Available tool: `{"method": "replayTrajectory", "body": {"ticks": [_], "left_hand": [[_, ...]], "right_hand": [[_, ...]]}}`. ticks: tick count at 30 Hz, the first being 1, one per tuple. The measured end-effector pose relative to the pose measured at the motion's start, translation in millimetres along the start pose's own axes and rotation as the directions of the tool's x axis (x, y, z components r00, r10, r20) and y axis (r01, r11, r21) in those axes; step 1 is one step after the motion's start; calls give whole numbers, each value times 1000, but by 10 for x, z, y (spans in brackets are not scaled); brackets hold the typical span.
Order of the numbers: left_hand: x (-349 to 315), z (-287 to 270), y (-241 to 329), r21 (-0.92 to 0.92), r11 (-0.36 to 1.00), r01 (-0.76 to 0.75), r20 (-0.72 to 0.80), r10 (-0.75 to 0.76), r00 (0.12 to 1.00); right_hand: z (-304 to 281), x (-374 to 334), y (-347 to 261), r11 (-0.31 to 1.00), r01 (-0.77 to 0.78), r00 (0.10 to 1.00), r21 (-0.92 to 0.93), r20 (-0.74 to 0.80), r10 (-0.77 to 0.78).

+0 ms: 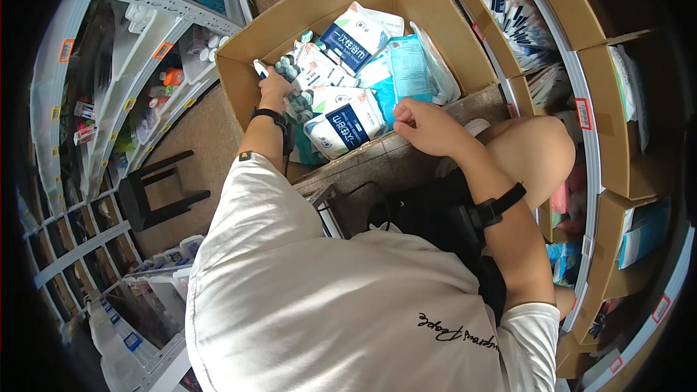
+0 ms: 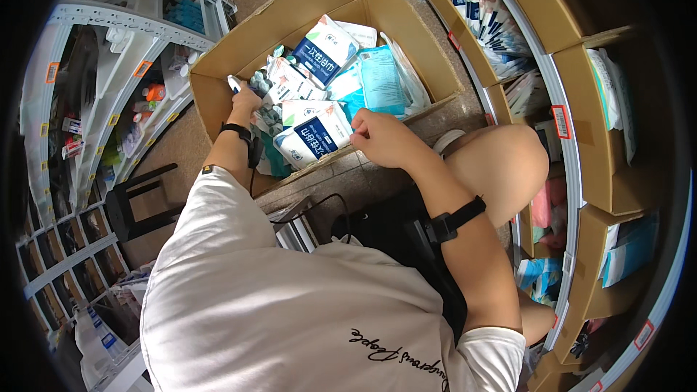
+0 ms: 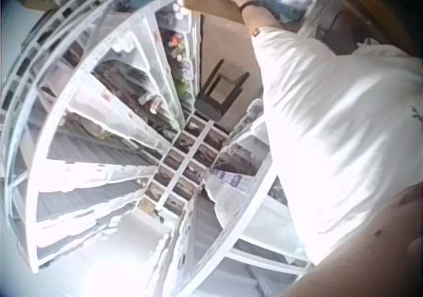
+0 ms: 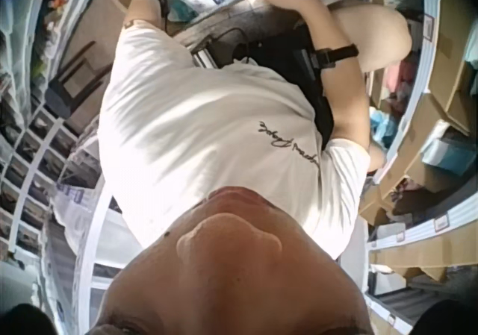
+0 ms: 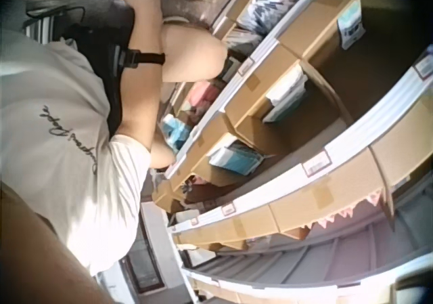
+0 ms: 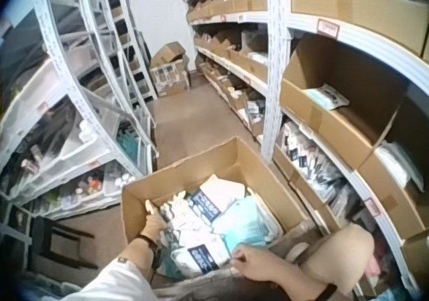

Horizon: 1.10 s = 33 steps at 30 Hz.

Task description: Sort and organize packaged hygiene products from a box onto warehouse shelves.

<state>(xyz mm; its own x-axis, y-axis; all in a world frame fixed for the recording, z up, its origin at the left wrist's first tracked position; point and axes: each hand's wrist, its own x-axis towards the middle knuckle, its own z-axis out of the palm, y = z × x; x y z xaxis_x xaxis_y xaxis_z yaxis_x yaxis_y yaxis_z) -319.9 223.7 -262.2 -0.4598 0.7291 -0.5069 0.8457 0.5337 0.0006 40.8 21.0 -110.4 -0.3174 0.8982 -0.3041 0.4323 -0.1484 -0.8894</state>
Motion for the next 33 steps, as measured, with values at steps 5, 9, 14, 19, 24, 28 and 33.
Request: {"method": "replayTrajectory", "body": {"ticks": [5, 9, 14, 19, 24, 28, 33], "left_hand": [[-222, -343, -100, -84, 987, -140, 10, 141, 990], [-870, -1015, 116, -118, 972, -201, -32, 199, 980], [-1102, -1417, 200, -552, 521, -651, -217, 664, 715], [-1917, -1295, 672, -978, -78, -192, -156, 889, 431], [-2820, -935, 1026, -695, 166, 699, 121, 986, -114], [-3347, -853, 1206, -617, 334, 712, 121, 935, -334], [-3818, -995, 1397, -562, 493, 664, 111, 840, -531]], "right_hand": [[18, 11, -27, 999, 41, 999, -25, 15, -41], [22, 31, -72, 998, 17, 999, -54, 49, -14], [3, -18, -67, 995, 61, 995, -75, -77, -67], [-208, -56, -291, 983, 146, 924, 108, -370, -97], [-655, -427, -611, 927, 372, 617, 50, -759, -207], [-978, -817, -785, 876, 447, 687, 181, -697, -206], [-1339, -1335, -1040, 767, 512, 771, 386, -600, -213]]}}
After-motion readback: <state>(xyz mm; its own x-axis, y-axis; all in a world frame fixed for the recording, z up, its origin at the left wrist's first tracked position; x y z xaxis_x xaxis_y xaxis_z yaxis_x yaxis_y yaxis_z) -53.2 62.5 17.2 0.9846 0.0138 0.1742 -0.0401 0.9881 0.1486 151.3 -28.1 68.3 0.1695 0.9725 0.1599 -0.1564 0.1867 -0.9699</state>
